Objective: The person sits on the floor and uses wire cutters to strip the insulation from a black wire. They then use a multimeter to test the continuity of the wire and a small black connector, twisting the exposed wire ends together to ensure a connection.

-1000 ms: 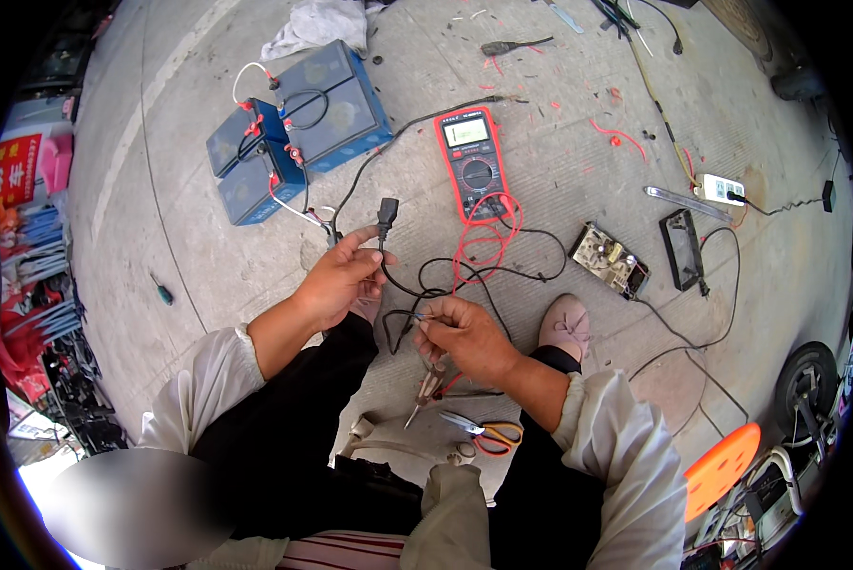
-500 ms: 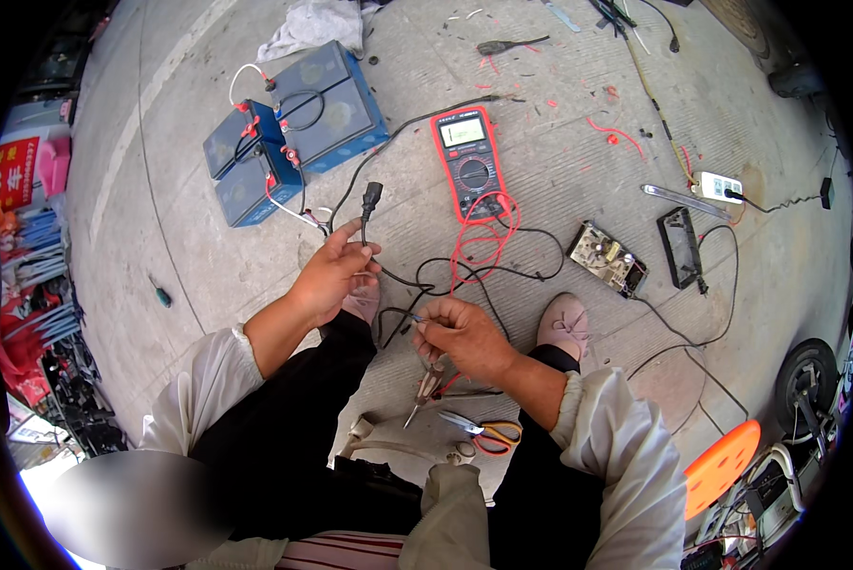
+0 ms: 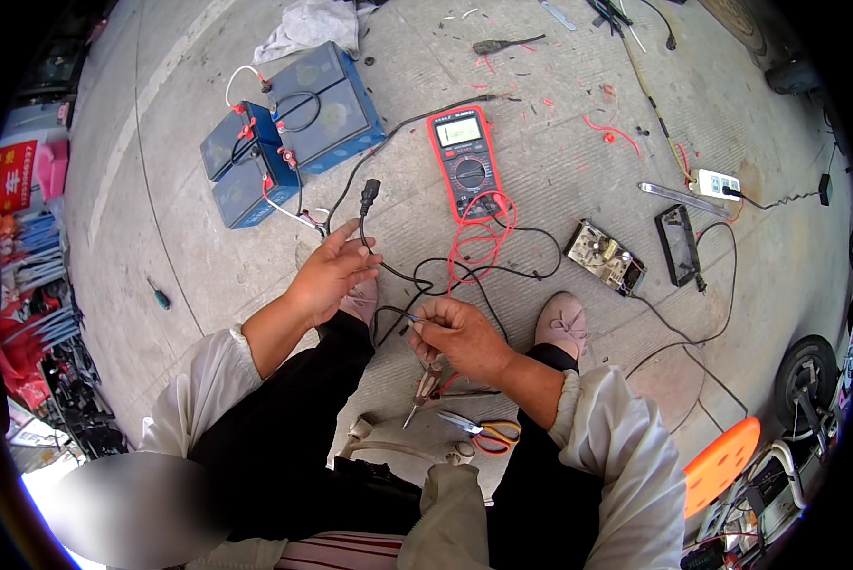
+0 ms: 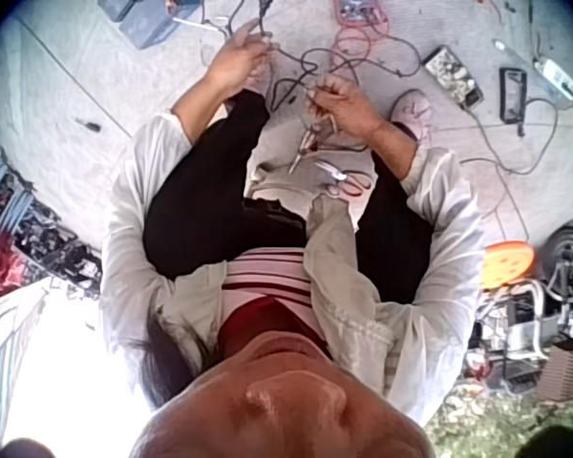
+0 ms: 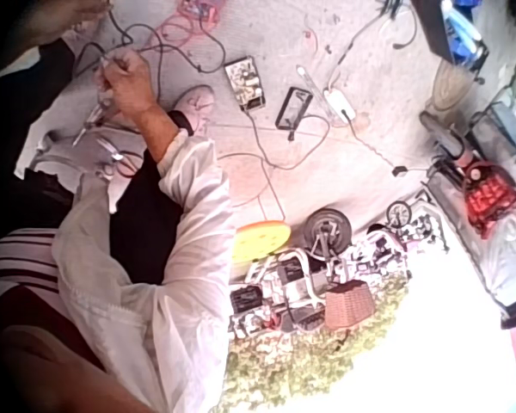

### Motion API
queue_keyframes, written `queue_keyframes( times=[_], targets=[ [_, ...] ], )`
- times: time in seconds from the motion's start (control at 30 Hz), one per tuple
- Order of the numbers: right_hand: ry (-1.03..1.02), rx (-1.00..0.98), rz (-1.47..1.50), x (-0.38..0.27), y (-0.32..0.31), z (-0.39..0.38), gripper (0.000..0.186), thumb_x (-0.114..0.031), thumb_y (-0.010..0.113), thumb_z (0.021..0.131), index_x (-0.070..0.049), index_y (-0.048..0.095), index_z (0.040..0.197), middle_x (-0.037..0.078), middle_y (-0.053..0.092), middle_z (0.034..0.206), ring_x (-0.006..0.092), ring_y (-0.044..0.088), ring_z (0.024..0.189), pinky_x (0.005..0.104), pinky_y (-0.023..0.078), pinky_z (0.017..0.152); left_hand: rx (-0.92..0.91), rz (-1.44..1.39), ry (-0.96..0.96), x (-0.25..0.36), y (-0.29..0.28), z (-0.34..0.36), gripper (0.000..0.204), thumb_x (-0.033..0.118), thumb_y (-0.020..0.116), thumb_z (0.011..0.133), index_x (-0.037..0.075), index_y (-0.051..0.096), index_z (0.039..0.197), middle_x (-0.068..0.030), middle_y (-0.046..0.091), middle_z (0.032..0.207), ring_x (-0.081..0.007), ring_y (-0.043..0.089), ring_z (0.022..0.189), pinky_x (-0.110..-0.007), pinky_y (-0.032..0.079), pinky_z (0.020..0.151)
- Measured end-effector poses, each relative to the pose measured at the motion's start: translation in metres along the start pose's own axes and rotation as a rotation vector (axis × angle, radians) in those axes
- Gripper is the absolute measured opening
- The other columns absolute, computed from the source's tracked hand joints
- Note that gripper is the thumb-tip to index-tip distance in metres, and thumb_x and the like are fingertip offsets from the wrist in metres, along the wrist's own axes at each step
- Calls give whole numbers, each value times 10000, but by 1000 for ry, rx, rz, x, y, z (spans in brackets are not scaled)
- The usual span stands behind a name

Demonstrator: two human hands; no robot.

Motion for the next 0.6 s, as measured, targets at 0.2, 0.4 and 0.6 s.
queue_keyframes(
  times=[0.2,0.4,0.6],
  targets=[
    [-10,-1,-3,0,0,0,110,-89,550,947,-7,582,1013,51,641,853,108,605,721,254,503,662,3,7,0,2,2,-1,652,97,546,966,39,196,1512,-170,455,1359,-254,533,1180,-367,458,982],
    [-13,-1,-19,-1,0,0,108,-97,546,954,-11,581,1009,46,640,850,100,602,720,248,502,662,-19,13,17,5,6,-2,649,104,524,971,3,168,1504,-225,441,1362,-278,519,1205,-373,465,989],
    [-15,-5,-25,-1,0,0,117,-115,545,967,-13,582,1011,44,640,847,100,601,715,248,502,663,-13,-29,11,4,4,-1,642,89,538,966,9,193,1501,-189,462,1319,-272,519,1212,-367,450,1013]
  ],
)
Point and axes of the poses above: each hand's wrist, its own z-axis towards the middle knuckle, its own y-axis out of the palm, x = y × z, the point moved 8 cm from there along z, towards the middle knuckle
